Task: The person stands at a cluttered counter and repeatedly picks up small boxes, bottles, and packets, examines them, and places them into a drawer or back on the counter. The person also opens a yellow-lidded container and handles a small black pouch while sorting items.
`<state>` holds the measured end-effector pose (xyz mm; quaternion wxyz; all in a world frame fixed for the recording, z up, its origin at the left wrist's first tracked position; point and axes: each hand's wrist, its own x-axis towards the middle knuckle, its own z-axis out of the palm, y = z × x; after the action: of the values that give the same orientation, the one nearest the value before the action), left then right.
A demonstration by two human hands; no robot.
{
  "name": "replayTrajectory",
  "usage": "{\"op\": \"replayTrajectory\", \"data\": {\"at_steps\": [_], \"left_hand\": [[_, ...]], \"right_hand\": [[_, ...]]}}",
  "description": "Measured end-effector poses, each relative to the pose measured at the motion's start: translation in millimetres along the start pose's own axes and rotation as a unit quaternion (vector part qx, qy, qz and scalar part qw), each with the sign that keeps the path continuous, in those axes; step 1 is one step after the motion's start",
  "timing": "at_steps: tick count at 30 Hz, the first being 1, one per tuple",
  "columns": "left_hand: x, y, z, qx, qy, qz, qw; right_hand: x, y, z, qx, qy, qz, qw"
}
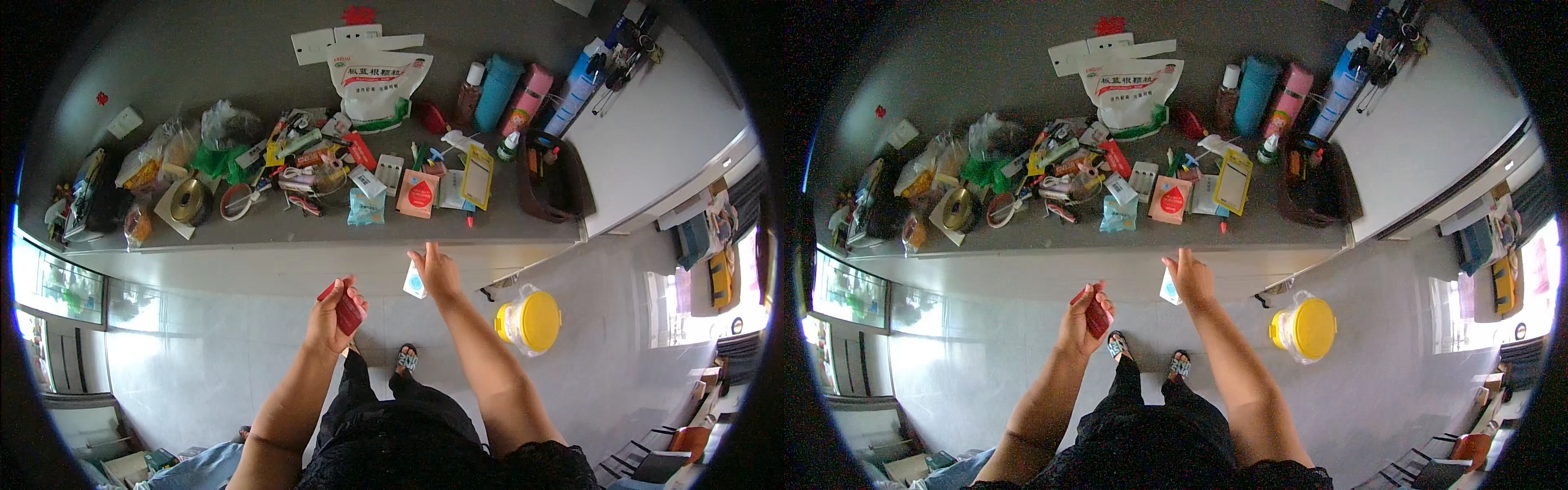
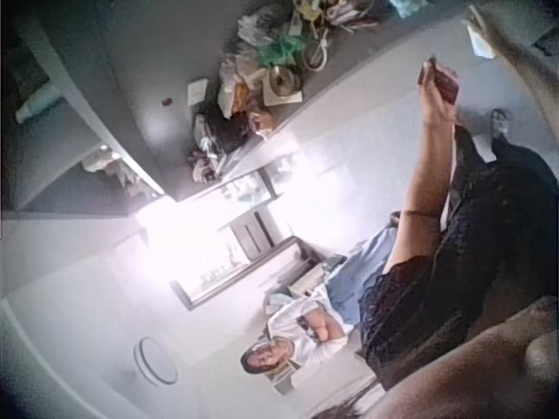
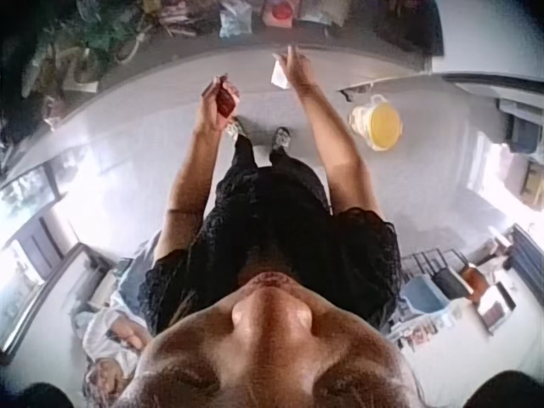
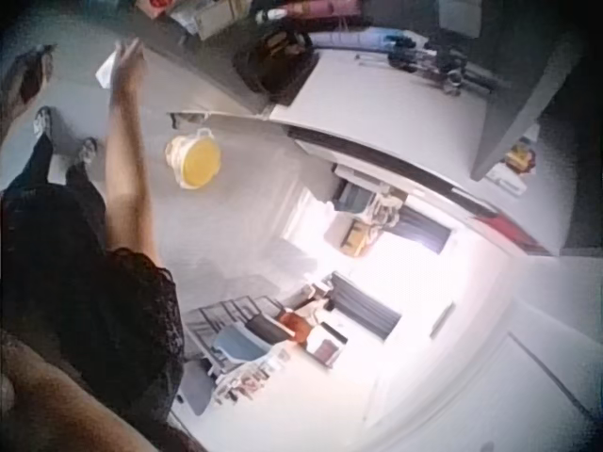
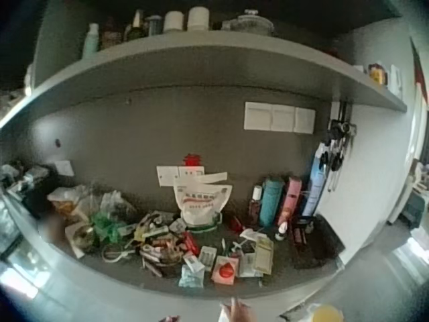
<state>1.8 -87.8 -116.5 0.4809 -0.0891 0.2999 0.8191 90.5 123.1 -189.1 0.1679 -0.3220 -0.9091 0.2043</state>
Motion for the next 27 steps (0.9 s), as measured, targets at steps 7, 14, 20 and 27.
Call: {"op": "replayTrajectory", "data": {"at_steps": [7, 14, 20, 27], "left_hand": [[-3, -1, 17, 0.032, 0.011, 0.016, 0.999], [-2, -7, 19, 0.065, 0.043, -0.004, 0.997], [-7, -22, -5, 0.058, 0.042, -0.069, 0.995], [-20, -32, -15, 0.053, 0.074, -0.084, 0.992]], "right_hand": [[-22, -9, -2, 0.121, -0.025, 0.059, 0.991], [-109, -13, -17, 0.082, -0.083, 0.050, 0.992], [-151, -25, -68, 0.055, -0.121, 0.015, 0.991], [-107, 26, -140, 0.129, 0.136, 0.096, 0.977]]}}
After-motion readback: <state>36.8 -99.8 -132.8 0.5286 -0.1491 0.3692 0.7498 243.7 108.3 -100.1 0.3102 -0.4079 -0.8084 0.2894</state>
